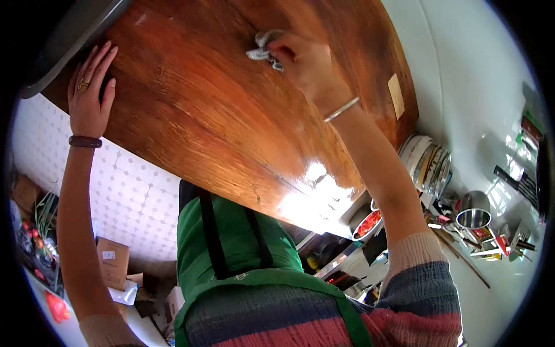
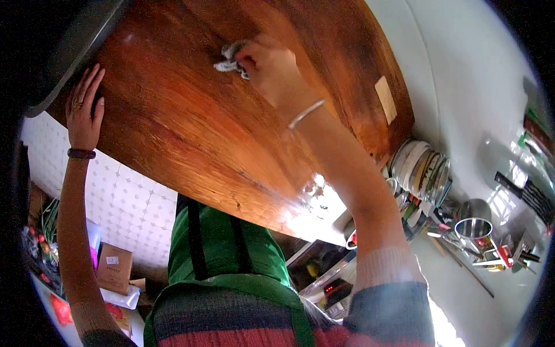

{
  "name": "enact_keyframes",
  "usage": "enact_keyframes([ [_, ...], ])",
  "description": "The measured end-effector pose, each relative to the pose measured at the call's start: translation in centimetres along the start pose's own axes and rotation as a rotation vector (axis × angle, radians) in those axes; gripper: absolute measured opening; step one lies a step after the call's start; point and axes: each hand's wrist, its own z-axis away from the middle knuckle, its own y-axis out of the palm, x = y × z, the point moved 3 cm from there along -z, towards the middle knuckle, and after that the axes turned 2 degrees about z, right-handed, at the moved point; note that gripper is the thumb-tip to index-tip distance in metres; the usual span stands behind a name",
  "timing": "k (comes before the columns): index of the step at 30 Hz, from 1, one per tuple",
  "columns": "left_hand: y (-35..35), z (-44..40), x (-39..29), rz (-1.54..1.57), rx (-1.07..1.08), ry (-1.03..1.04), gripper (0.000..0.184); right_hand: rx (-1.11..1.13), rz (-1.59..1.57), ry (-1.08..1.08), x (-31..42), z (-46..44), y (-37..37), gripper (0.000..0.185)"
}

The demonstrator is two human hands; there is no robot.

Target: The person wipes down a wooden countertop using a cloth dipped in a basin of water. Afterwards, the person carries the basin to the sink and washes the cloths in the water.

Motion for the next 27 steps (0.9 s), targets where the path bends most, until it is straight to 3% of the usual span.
enact_keyframes([
  [3, -0.3, -0.1, -0.4, -0.003, 0.012, -0.043, 0.046, -0.002, 0.088, 0.038, -2.1, 9.2, -1.9, 0.007],
  [5, 0.2, 0.0, -0.3, -0.013, 0.018, -0.063, 0.047, -0.043, 0.081, 0.218, -5.0, 19.0, -3.8, 0.007],
  [8, 0.2, 0.0, -0.1, 0.01, 0.005, -0.042, 0.047, 0.0, 0.125, 0.287, -4.3, 16.4, -3.3, 0.008],
  [10, 0.7, 0.3, 0.1, 0.005, 0.0, -0.012, 0.046, 0.015, 0.151, 0.336, -1.8, 8.5, -1.4, 0.009],
  [12, 0.3, 0.4, 0.3, 0.002, -0.001, 0.004, 0.045, -0.159, -0.009, 0.05, 0.0, 2.0, 0.5, 0.009],
  [15, 0.4, 0.4, -0.2, -0.055, 0.002, 0.008, 0.048, 0.049, 0.139, 0.169, -1.7, 7.2, -0.9, 0.012],
  [17, 0.1, 0.1, -0.4, -0.025, -0.004, -0.022, 0.05, 0.082, 0.226, 0.308, -4.8, 17.8, -2.5, 0.014],
  [19, -0.1, 0.1, -0.3, -0.035, -0.017, -0.036, 0.051, 0.106, 0.083, 0.4, -5.9, 22.7, -3.9, 0.014],
  [25, 0.1, 0.2, 0.0, -0.008, -0.001, -0.026, 0.047, -0.149, 0.017, 0.082, 1.2, -2.9, 1.8, 0.01],
  [26, 0.3, 0.4, 0.1, -0.021, -0.004, -0.016, 0.046, -0.224, -0.043, -0.02, 1.9, -5.1, 2.4, 0.011],
  [27, -0.1, 0.3, 0.1, -0.019, 0.004, -0.021, 0.046, -0.146, 0.005, 0.027, 2.1, -4.0, 2.1, 0.009],
])
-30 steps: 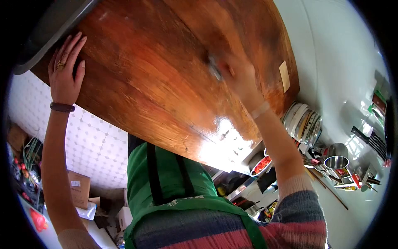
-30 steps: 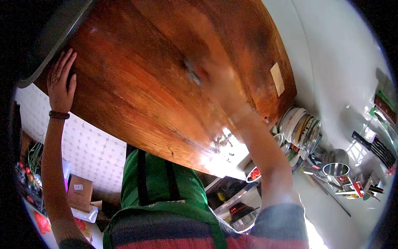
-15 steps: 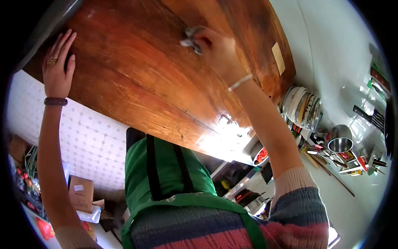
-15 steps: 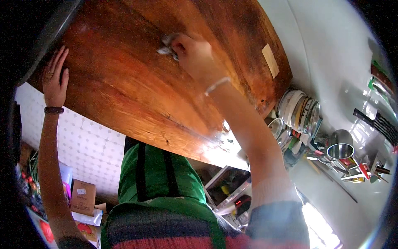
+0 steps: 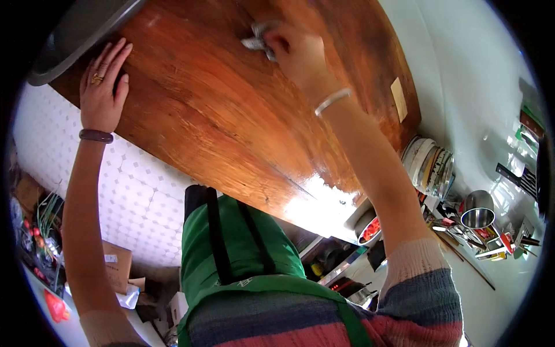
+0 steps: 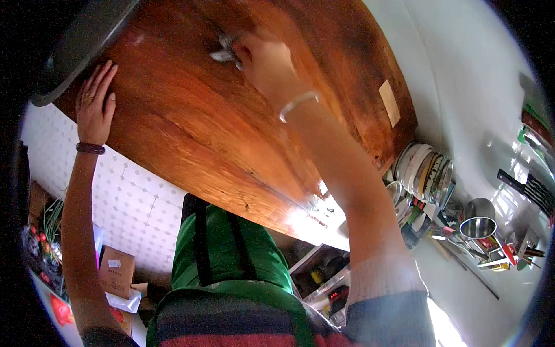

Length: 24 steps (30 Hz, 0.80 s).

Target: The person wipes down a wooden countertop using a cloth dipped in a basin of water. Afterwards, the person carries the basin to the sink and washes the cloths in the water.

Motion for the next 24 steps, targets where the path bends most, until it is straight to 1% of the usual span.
enact_keyframes([
  [2, 0.1, 0.0, -0.1, -0.037, 0.035, -0.018, 0.047, 0.163, 0.121, 0.094, -0.5, 6.8, -2.1, 0.008],
  [3, 0.1, 0.0, 0.0, -0.01, 0.004, -0.01, 0.048, 0.212, 0.096, 0.17, -1.7, 12.5, -2.8, 0.007],
  [5, -0.3, -0.2, -0.3, -0.021, -0.004, -0.048, 0.046, 0.161, 0.084, -0.022, -2.3, 22.3, -5.4, 0.009],
  [8, -0.2, -0.4, 0.0, 0.009, -0.031, -0.025, 0.048, 0.393, -0.058, 0.205, -1.1, 20.7, -4.7, 0.007],
  [9, 0.3, -0.2, 0.3, -0.03, -0.007, -0.026, 0.046, 0.386, -0.056, 0.134, 0.1, 17.4, -3.7, 0.008],
  [10, 0.4, -0.2, 0.3, 0.004, -0.004, -0.018, 0.047, 0.378, -0.059, 0.06, 1.9, 13.3, -2.0, 0.009],
  [12, -0.1, -0.1, 0.2, 0.011, -0.005, -0.011, 0.048, 0.233, -0.142, -0.078, 5.4, 6.9, 0.9, 0.011],
  [15, -0.1, 0.2, -0.2, 0.021, -0.028, 0.005, 0.046, 0.264, -0.106, -0.042, 5.5, 9.4, 0.4, 0.013],
  [16, 0.1, 0.2, 0.0, 0.014, -0.028, -0.001, 0.046, 0.322, 0.023, 0.024, 3.9, 14.4, -0.4, 0.009],
  [18, 0.3, 0.1, 0.2, 0.006, -0.029, -0.02, 0.046, 0.287, -0.001, 0.118, 2.3, 23.4, -4.1, 0.01],
  [20, 0.0, -0.1, 0.0, -0.007, -0.037, -0.053, 0.046, 0.468, -0.029, 0.387, 0.6, 28.0, -5.1, 0.011],
  [21, 0.2, 0.0, 0.3, -0.007, -0.035, -0.026, 0.046, 0.387, 0.063, 0.239, 1.1, 26.2, -4.4, 0.011],
  [22, 0.6, 0.2, 0.6, -0.007, -0.038, -0.008, 0.047, 0.306, 0.157, 0.083, 1.6, 22.5, -3.4, 0.011],
  [24, 0.6, 0.2, 0.7, -0.024, -0.025, 0.009, 0.046, 0.289, 0.052, 0.205, 3.3, 13.4, -0.3, 0.011],
])
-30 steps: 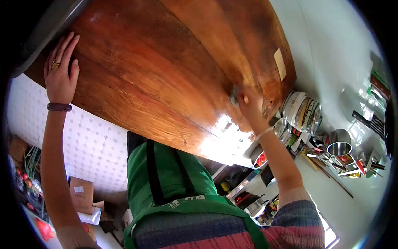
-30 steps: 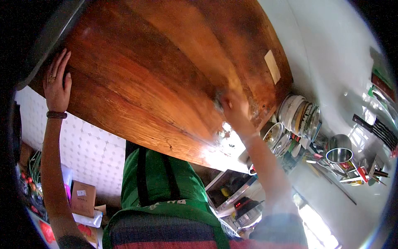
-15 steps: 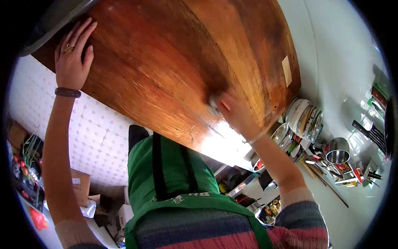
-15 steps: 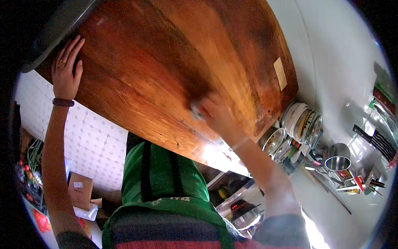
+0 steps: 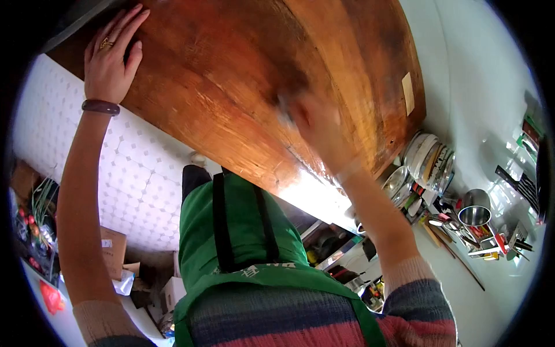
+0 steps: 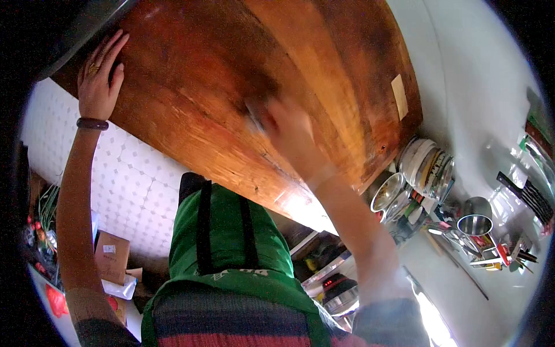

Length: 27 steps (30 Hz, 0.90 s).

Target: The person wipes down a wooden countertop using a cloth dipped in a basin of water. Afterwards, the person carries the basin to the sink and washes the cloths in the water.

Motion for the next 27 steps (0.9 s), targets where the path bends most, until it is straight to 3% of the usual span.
enact_keyframes([
  [2, -0.5, -0.1, -0.5, 0.029, 0.001, -0.017, 0.046, -0.28, -0.18, -0.252, 3.9, -7.8, -0.2, 0.012],
  [5, -0.9, -0.2, -0.7, 0.056, 0.005, -0.029, 0.048, -0.171, -0.068, -0.059, 1.3, -3.4, -0.8, 0.008],
  [7, -0.8, -0.3, -0.8, 0.042, 0.006, -0.051, 0.049, -0.161, -0.027, 0.148, -4.0, 5.5, -1.3, 0.01],
  [8, -1.1, -0.4, -1.0, 0.046, 0.003, -0.062, 0.052, -0.153, 0.041, 0.12, -5.4, 8.5, -2.5, 0.013],
  [11, -1.0, -0.5, -0.8, 0.056, 0.033, -0.079, 0.052, -0.073, 0.033, 0.274, -5.4, 5.5, -2.3, 0.018],
  [12, -1.0, -0.4, -0.9, 0.059, 0.018, -0.078, 0.051, -0.11, -0.012, 0.189, -5.8, 1.2, -1.2, 0.019],
  [13, -1.1, -0.6, -0.9, 0.063, -0.001, -0.066, 0.049, -0.285, -0.022, -0.051, -2.2, -4.5, -1.6, 0.01],
  [14, -1.5, -0.8, -0.9, 0.061, -0.024, -0.053, 0.048, -0.242, -0.045, 0.031, 0.5, -9.3, -1.6, 0.009],
  [16, -1.8, -1.0, -1.1, 0.071, -0.012, -0.06, 0.048, -0.287, -0.125, -0.099, 3.0, -14.6, -1.5, 0.008],
  [20, -1.8, -0.9, -1.0, 0.071, 0.054, -0.087, 0.051, -0.216, -0.003, 0.14, -4.4, -1.7, -2.6, 0.007],
  [22, -1.9, -1.0, -1.3, 0.079, 0.108, -0.117, 0.055, -0.256, -0.077, 0.243, -10.9, 7.3, -3.7, 0.018],
  [25, -1.5, -0.9, -1.0, 0.038, 0.108, -0.095, 0.055, -0.235, 0.117, 0.371, -11.5, 1.9, -5.1, 0.015],
  [27, -1.2, -1.0, -0.7, 0.031, 0.109, -0.082, 0.052, -0.415, 0.048, 0.122, -8.7, -9.7, -6.4, 0.012],
])
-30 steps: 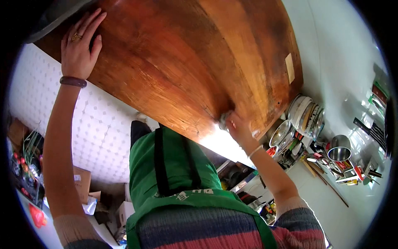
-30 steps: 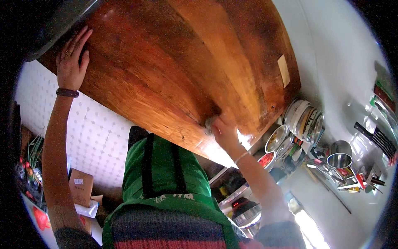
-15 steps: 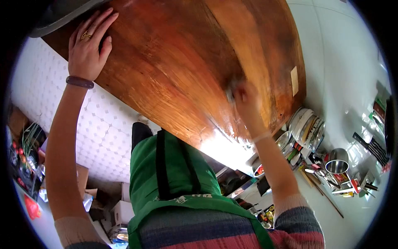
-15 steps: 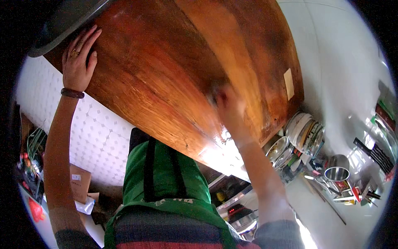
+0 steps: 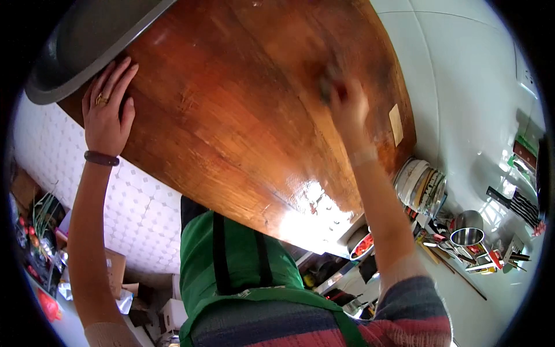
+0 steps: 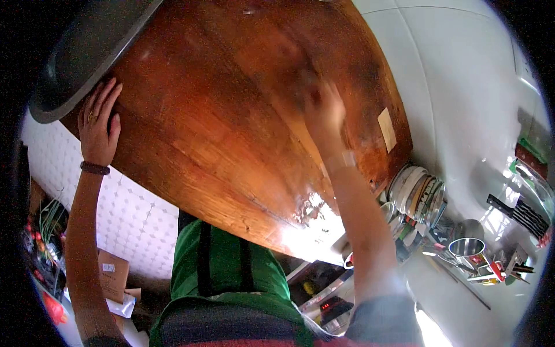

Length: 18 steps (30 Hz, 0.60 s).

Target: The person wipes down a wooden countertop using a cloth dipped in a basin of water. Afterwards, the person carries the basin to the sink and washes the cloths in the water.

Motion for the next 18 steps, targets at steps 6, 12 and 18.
enact_keyframes([
  [6, -0.6, 0.0, -0.8, -0.013, 0.048, -0.047, 0.052, 0.032, -0.012, -0.196, -0.2, 1.1, -0.4, 0.012],
  [12, -0.5, -0.1, -0.7, -0.004, 0.093, -0.075, 0.053, -0.128, 0.263, 0.352, -15.8, -2.3, -5.9, 0.021],
  [18, -0.1, 0.2, -0.5, -0.039, 0.097, -0.045, 0.054, -0.058, 0.07, -0.255, 4.7, -8.9, 3.2, 0.018],
])
